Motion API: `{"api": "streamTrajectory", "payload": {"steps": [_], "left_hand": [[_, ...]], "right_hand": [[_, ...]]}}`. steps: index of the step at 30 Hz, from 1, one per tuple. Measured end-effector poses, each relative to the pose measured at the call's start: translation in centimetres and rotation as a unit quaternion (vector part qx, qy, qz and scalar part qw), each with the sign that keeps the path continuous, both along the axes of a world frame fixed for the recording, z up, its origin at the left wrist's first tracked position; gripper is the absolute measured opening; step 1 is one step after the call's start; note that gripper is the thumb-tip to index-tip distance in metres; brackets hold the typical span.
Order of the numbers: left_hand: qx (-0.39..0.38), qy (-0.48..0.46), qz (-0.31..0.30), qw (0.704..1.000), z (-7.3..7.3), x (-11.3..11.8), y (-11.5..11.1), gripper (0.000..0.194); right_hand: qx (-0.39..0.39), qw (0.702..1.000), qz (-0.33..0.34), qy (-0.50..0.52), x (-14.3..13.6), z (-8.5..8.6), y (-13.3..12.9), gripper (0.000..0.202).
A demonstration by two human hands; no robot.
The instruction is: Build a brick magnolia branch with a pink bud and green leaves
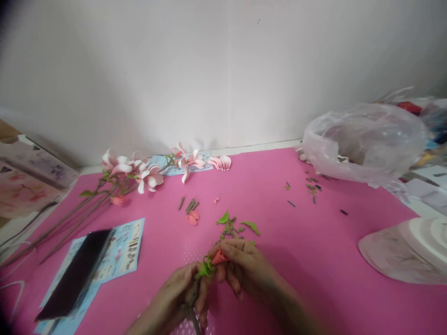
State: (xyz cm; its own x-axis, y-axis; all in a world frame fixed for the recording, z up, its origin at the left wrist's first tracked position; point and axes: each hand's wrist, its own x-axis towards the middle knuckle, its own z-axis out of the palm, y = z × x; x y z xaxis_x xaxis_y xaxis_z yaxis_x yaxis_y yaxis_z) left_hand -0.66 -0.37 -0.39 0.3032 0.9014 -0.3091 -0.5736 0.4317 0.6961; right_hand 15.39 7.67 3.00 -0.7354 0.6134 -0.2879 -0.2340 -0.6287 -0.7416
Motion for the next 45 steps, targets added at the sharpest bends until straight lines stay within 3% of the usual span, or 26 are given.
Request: {"api": "streamTrajectory", "payload": {"steps": [4, 20, 30, 39, 45], "left_hand": [[-0.015, -0.014, 0.011, 1.0, -0.4, 0.2, 0.1, 0.042], [-0.02, 0.016, 0.007, 1.0, -0.4, -0.1, 0.0, 0.033], [-0.01, 0.03, 0.004, 0.999, -0.5, 0.0, 0.0, 0.034], [0.019, 0.12, -0.006, 0.993, -0.2, 0.0, 0.1, 0.035], [0.021, 0.18, 0.016, 0.983, 0.7, 0.1, 0.1, 0.042]], "right_hand": [[0.007, 0.999, -0.03, -0.011, 0.0, 0.0, 0.1, 0.035], [-0.02, 0.998, 0.015, 0.05, -0.2, -1.5, 0.0, 0.028], [-0.016, 1.0, 0.0, -0.008, -0.2, -1.2, 0.0, 0.032], [0.002, 1.0, -0.013, 0.0, -0.7, -0.8, -0.2, 0.036], [-0.008, 0.999, 0.025, 0.025, -0.4, -1.2, 0.0, 0.025]]}}
